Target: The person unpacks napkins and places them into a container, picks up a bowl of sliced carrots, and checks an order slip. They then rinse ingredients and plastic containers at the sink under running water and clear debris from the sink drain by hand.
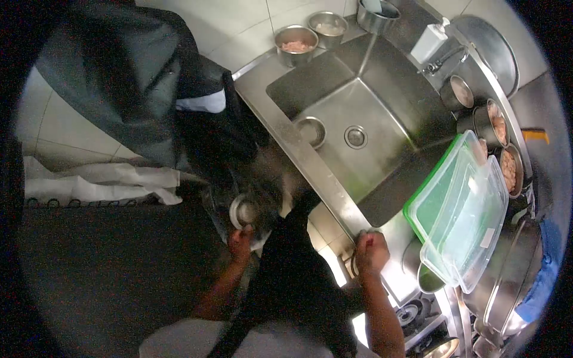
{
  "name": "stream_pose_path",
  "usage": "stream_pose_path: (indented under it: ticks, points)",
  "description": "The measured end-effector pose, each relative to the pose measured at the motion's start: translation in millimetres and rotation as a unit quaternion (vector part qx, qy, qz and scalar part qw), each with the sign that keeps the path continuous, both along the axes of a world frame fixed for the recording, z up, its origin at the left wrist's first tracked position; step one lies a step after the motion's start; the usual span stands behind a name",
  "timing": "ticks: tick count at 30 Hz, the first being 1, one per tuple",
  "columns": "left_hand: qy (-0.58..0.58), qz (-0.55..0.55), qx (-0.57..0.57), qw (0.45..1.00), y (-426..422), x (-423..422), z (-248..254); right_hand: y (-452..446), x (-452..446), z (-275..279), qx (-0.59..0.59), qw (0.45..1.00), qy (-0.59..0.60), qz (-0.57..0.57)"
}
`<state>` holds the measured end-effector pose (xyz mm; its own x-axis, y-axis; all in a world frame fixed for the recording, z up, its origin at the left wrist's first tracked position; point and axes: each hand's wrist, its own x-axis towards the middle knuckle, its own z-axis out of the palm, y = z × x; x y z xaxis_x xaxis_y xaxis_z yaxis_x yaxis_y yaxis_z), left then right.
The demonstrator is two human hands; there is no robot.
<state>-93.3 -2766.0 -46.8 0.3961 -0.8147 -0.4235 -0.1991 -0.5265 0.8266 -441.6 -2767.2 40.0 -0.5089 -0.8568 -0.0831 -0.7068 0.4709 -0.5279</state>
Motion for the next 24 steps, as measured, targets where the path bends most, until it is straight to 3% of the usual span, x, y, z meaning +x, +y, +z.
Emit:
stream_pose_path:
  ticks: [1,2,3,5,8,10,12,14,18,19,22,23,24]
  points:
    - [0.186,0.174,-0.026,0.967,16,25,-70,2,-2,-6,-0.031,0.999,0.011,0.022]
    - [0.362,0.333,-0.043,0.869,27,53,-133,10,0,-13,-0.040,0.999,0.014,0.019]
    - [0.408,0.368,-0.006,0.835,19,71,-170,10,1,-25,-0.063,0.998,0.019,0.022]
    - [0.378,0.305,0.111,0.867,3,80,-216,5,-8,-23,-0.116,0.991,0.053,0.050]
    - [0.287,0.145,0.210,0.923,-12,83,-252,0,1,0,-0.064,0.995,0.062,0.041]
    - [0.277,0.044,0.157,0.947,-28,60,-171,-1,1,4,0.005,1.000,-0.006,0.005]
    - [0.262,-0.018,0.127,0.957,-49,31,-76,-1,-1,5,-0.060,0.998,-0.004,0.034]
    - [0.234,-0.045,-0.011,0.971,-62,10,0,-2,-5,8,-0.063,0.997,-0.011,0.032]
    - [0.257,-0.219,-0.190,0.922,-144,-32,154,-5,-10,11,-0.078,0.995,0.005,0.063]
    - [0.235,-0.214,-0.208,0.925,-173,-51,174,-6,-11,9,-0.090,0.993,0.021,0.077]
    - [0.014,-0.352,-0.170,0.920,-277,-133,212,-7,-15,7,-0.102,0.991,-0.009,0.081]
    - [0.024,-0.377,-0.155,0.913,-316,-162,188,-8,-15,7,-0.076,0.995,-0.018,0.061]
    - [-0.096,-0.464,-0.167,0.864,-359,-188,158,-9,-15,6,-0.069,0.996,-0.019,0.052]
